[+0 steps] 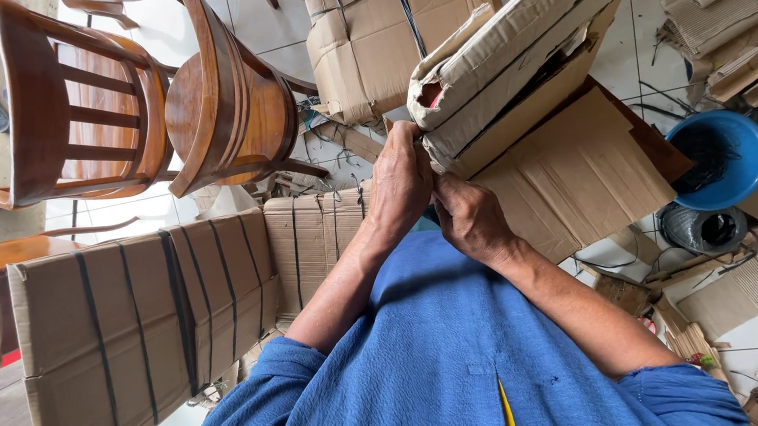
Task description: The person wraps wooden chair components in corrugated cardboard, securing the bundles with plastic straps by hand.
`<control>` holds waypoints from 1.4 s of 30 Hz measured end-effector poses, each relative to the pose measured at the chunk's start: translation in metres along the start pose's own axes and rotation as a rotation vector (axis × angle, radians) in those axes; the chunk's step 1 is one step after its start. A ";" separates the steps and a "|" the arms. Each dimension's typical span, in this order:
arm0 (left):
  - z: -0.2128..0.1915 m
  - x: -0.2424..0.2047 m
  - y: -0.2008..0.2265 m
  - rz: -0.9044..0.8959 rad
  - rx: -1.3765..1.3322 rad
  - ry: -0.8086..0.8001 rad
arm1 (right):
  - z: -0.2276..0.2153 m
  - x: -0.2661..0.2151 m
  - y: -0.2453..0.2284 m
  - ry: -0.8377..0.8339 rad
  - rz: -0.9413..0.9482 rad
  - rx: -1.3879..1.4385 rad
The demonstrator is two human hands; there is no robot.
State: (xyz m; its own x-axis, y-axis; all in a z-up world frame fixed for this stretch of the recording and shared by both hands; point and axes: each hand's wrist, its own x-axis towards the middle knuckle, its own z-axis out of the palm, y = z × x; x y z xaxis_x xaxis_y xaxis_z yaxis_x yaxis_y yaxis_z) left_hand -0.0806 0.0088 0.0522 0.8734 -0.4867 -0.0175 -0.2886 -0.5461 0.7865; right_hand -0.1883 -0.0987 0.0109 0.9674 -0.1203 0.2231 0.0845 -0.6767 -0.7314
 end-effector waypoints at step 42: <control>0.014 -0.009 -0.031 -0.138 -0.361 0.240 | 0.002 0.055 -0.013 0.224 0.469 0.244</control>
State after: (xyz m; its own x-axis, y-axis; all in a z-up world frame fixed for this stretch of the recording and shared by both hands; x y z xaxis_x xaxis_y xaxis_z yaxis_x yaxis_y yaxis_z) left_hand -0.0851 0.0207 0.0197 0.9725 -0.2312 -0.0272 -0.0449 -0.3011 0.9525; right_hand -0.1360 -0.0955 0.0311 0.8425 -0.5364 -0.0495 -0.2633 -0.3298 -0.9066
